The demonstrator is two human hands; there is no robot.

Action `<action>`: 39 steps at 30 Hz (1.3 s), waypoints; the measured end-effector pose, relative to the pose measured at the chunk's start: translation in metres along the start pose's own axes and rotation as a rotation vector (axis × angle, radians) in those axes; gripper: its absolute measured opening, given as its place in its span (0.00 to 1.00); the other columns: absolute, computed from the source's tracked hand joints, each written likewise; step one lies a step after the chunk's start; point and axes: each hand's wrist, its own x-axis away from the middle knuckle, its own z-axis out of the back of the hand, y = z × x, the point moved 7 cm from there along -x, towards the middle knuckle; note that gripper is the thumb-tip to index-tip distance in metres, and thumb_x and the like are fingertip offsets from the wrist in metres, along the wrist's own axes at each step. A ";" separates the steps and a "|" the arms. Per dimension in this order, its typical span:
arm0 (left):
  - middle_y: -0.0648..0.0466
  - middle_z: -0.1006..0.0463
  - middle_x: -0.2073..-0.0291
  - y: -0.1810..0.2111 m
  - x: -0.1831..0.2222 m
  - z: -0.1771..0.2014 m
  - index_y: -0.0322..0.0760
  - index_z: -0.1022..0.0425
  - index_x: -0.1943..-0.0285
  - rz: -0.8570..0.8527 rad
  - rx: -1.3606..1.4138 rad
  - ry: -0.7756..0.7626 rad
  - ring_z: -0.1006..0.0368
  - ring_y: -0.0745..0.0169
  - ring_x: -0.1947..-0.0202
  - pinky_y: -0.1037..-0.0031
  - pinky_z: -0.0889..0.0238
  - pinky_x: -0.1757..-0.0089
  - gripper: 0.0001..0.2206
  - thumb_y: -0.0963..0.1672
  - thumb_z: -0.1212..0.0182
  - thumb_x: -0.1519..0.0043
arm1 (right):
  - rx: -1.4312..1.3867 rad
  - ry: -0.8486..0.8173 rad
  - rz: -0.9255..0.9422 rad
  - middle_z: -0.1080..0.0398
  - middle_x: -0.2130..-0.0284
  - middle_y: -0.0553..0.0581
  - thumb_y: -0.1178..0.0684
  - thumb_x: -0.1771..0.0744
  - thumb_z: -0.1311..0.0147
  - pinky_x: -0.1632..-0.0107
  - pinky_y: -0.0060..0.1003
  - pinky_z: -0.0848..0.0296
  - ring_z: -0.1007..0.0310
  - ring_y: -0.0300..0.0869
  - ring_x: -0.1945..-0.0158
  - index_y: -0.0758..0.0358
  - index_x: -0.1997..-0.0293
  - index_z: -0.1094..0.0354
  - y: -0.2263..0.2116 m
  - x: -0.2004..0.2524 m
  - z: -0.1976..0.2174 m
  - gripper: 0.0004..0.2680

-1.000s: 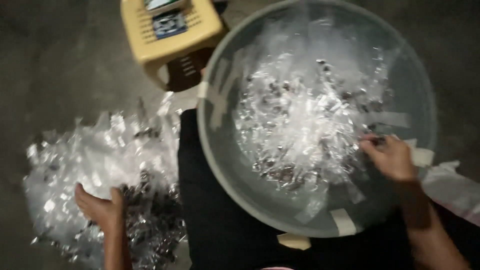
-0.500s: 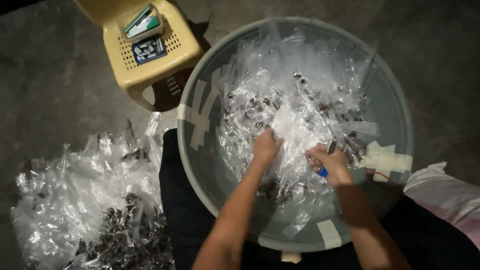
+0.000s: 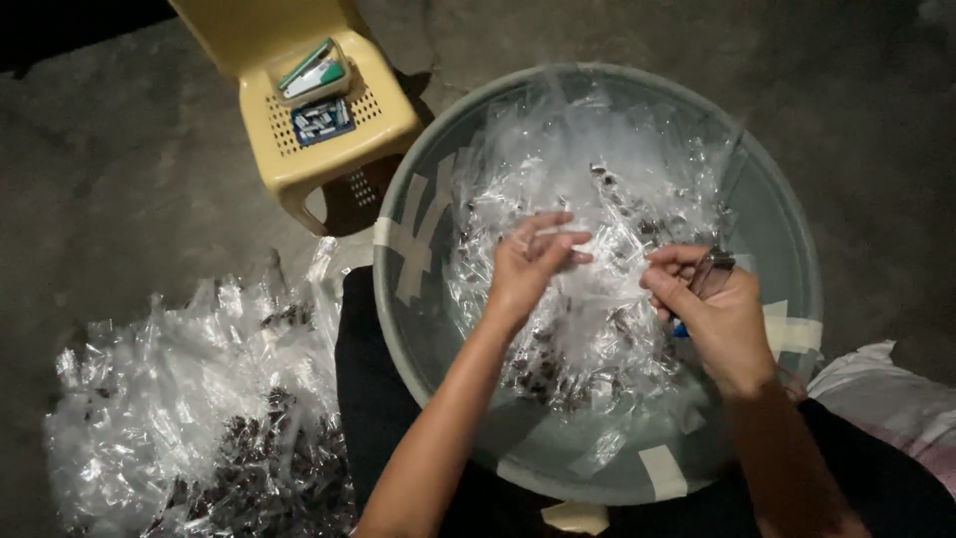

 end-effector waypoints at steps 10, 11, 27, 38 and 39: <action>0.38 0.17 0.56 0.066 0.060 -0.056 0.28 0.31 0.34 0.080 -0.198 -0.351 0.18 0.51 0.60 0.70 0.23 0.58 0.19 0.42 0.42 0.34 | -0.004 -0.075 -0.036 0.29 0.74 0.55 0.64 0.34 0.42 0.74 0.24 0.31 0.32 0.35 0.76 0.68 0.55 0.28 -0.046 -0.011 -0.017 0.06; 0.38 0.17 0.56 0.070 0.060 -0.054 0.28 0.31 0.34 0.079 -0.198 -0.349 0.18 0.51 0.60 0.70 0.23 0.58 0.19 0.42 0.42 0.34 | -0.004 -0.078 -0.035 0.29 0.74 0.55 0.64 0.34 0.42 0.74 0.24 0.31 0.32 0.35 0.76 0.68 0.55 0.28 -0.044 -0.010 -0.014 0.06; 0.47 0.18 0.49 0.093 0.072 -0.055 0.36 0.36 0.30 0.058 -0.631 -0.650 0.18 0.57 0.54 0.71 0.27 0.58 0.20 0.46 0.52 0.31 | -0.067 -0.287 -0.014 0.25 0.65 0.57 0.66 0.37 0.41 0.70 0.24 0.28 0.30 0.34 0.73 0.66 0.59 0.27 -0.051 -0.012 -0.028 0.06; 0.55 0.20 0.43 0.067 0.080 -0.051 0.43 0.42 0.25 0.184 -1.095 -0.899 0.18 0.53 0.51 0.59 0.24 0.53 0.26 0.51 0.56 0.33 | -0.002 -0.503 -0.290 0.25 0.76 0.60 0.62 0.40 0.38 0.81 0.25 0.32 0.28 0.38 0.80 0.73 0.44 0.26 -0.047 -0.011 -0.034 0.18; 0.53 0.18 0.51 0.067 0.080 -0.048 0.43 0.37 0.29 0.172 -1.081 -0.894 0.21 0.56 0.60 0.63 0.28 0.59 0.23 0.51 0.54 0.33 | 0.019 -0.486 -0.269 0.24 0.76 0.60 0.64 0.40 0.38 0.79 0.26 0.32 0.29 0.38 0.80 0.72 0.52 0.25 -0.046 -0.010 -0.032 0.13</action>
